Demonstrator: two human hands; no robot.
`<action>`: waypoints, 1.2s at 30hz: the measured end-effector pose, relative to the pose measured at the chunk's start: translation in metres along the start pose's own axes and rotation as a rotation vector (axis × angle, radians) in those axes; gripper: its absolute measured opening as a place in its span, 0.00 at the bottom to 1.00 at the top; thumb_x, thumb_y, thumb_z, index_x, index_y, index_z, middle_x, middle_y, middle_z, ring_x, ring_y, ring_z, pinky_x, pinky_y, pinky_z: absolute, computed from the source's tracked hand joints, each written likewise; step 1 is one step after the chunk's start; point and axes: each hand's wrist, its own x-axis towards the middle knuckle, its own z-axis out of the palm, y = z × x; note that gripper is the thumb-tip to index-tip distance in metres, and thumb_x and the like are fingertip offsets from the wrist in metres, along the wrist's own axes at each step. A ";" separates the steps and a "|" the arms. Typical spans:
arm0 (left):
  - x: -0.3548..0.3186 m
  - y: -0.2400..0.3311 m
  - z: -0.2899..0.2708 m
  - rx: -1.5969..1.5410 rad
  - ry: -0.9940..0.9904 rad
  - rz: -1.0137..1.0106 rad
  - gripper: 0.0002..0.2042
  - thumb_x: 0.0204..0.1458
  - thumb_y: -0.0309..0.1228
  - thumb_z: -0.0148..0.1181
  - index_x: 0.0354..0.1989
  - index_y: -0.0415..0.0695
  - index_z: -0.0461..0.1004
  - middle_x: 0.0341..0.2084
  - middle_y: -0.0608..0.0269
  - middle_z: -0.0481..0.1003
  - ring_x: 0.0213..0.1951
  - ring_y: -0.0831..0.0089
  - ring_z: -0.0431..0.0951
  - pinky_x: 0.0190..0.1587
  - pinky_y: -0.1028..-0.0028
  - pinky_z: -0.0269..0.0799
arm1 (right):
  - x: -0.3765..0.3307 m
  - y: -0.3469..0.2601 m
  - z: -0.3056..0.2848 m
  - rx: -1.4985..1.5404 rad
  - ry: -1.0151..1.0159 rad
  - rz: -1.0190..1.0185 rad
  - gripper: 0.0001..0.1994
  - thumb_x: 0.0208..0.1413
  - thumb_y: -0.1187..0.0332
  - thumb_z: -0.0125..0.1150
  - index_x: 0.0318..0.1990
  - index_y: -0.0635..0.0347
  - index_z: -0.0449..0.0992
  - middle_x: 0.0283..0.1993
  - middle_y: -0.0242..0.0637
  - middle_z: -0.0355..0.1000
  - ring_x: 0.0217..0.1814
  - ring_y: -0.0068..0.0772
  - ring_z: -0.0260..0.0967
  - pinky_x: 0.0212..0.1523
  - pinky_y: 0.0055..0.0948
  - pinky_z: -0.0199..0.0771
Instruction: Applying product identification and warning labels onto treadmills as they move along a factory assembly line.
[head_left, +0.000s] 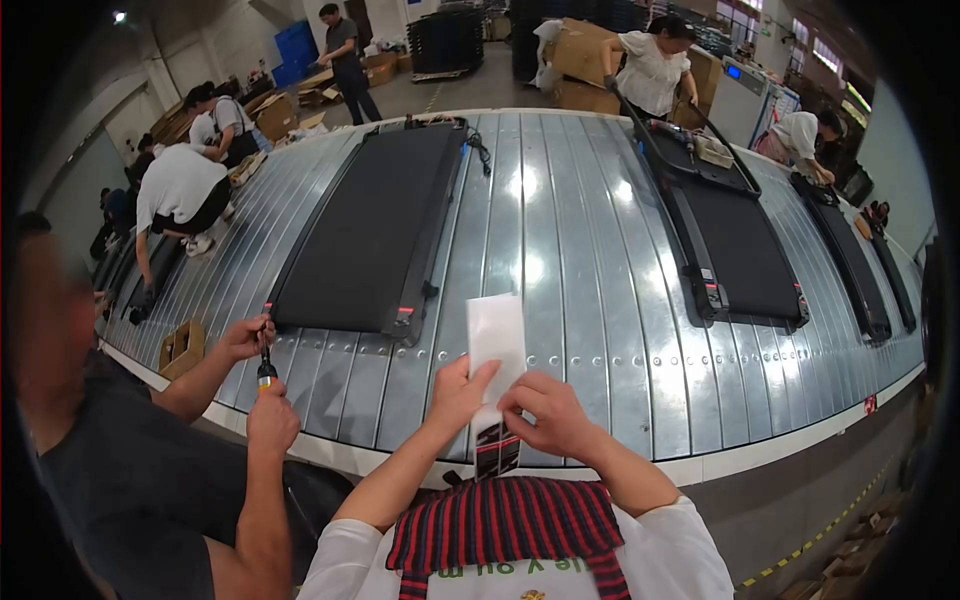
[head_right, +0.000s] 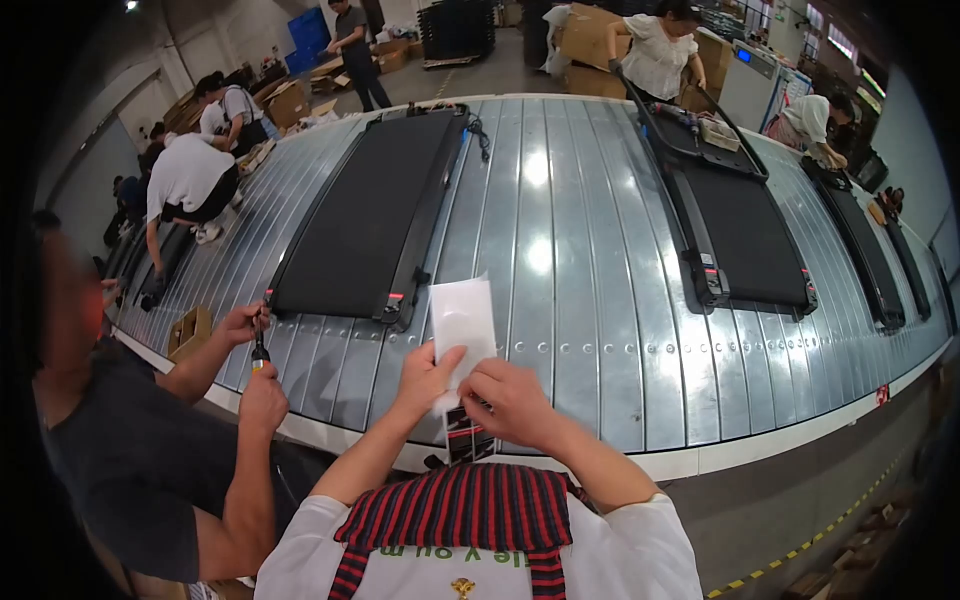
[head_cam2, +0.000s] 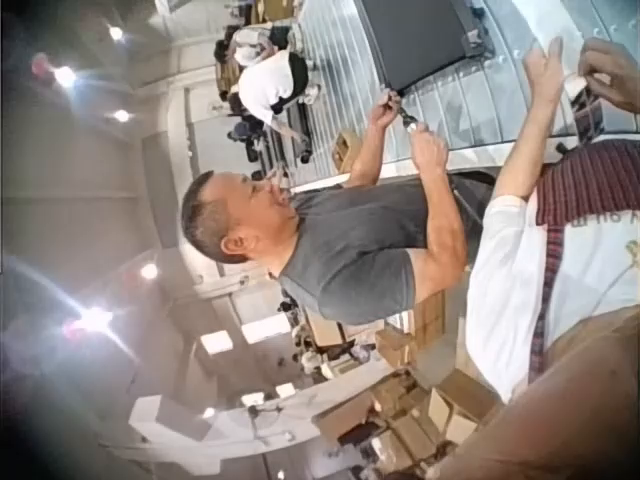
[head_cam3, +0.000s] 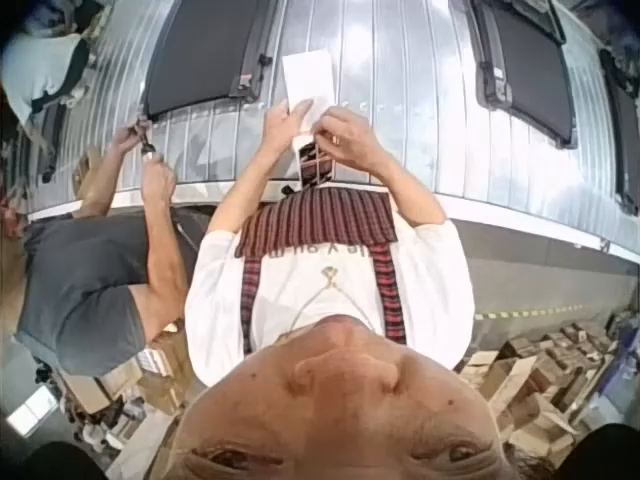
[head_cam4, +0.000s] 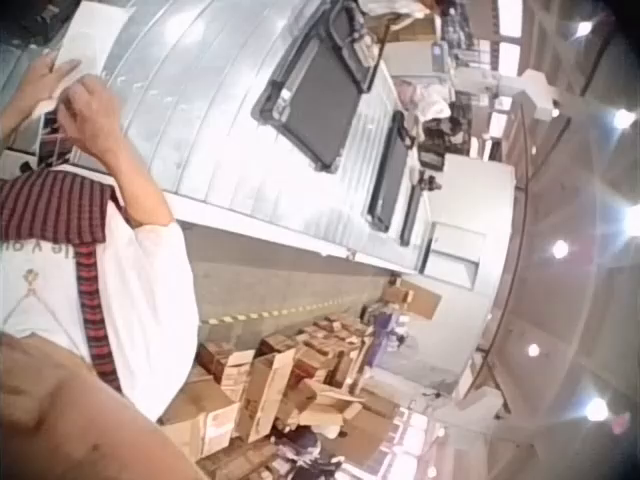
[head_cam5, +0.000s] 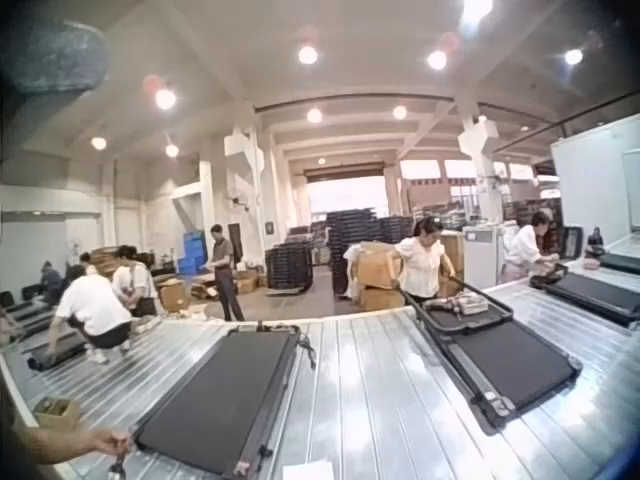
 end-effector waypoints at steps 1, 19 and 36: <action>0.003 -0.001 0.000 0.030 0.058 0.010 0.12 0.50 0.34 0.54 0.34 0.36 0.73 0.25 0.64 0.75 0.29 0.83 0.70 0.31 0.78 0.67 | -0.004 -0.004 -0.014 0.092 0.021 0.045 0.07 0.37 0.78 0.60 0.25 0.58 0.70 0.26 0.34 0.66 0.27 0.34 0.65 0.27 0.27 0.65; -0.083 0.058 0.005 0.162 -0.305 0.060 0.08 0.44 0.28 0.59 0.31 0.38 0.74 0.20 0.65 0.74 0.23 0.78 0.72 0.27 0.77 0.67 | -0.099 0.038 -0.103 1.059 0.099 0.484 0.37 0.41 0.77 0.61 0.59 0.55 0.49 0.47 0.42 0.67 0.48 0.33 0.64 0.50 0.31 0.61; -0.200 0.022 -0.039 0.087 -0.216 0.393 0.10 0.41 0.30 0.61 0.28 0.36 0.74 0.21 0.61 0.75 0.24 0.72 0.74 0.29 0.76 0.67 | -0.145 -0.058 -0.063 0.857 -0.005 0.602 0.37 0.40 0.75 0.65 0.58 0.59 0.51 0.46 0.37 0.66 0.49 0.29 0.62 0.50 0.26 0.60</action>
